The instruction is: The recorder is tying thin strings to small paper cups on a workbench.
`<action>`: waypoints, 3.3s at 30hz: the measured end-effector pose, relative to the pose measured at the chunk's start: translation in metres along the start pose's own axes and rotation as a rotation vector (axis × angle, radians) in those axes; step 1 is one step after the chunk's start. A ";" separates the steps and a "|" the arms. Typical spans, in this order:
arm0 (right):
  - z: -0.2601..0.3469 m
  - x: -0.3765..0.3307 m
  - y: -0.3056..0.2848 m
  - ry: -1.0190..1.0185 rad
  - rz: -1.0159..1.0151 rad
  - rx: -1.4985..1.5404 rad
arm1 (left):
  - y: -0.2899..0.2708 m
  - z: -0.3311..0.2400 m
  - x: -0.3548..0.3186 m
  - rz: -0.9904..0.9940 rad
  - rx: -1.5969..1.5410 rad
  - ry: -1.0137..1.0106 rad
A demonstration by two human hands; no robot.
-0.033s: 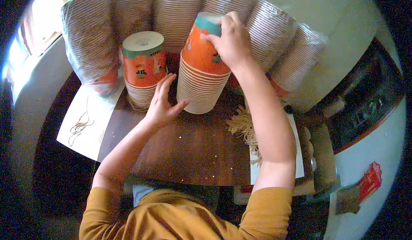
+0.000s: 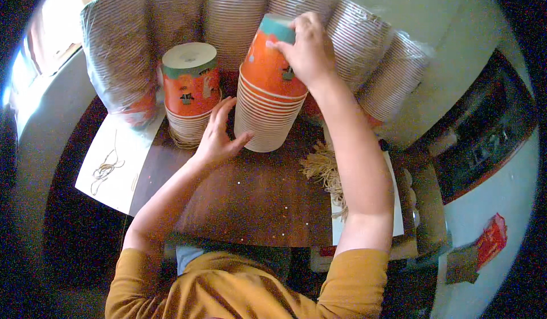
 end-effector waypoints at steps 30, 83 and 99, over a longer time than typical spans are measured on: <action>0.011 -0.395 0.000 1.398 0.146 1.475 | -0.051 -0.091 -0.078 0.285 -0.178 0.117; 0.029 -0.099 -0.050 0.870 0.637 1.494 | -0.026 -0.107 -0.010 0.630 -0.998 -0.375; 0.016 -0.135 -0.069 0.972 0.393 1.409 | -0.005 -0.120 -0.037 0.616 -1.222 -0.673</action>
Point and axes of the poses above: each hand's wrist, its own x-axis towards the middle knuckle, its own y-axis out of the palm, z = x × y, the point moved 6 cm from there along x, towards the middle knuckle, and after that the axes turned 9 degrees about y, right-handed, at the moved point
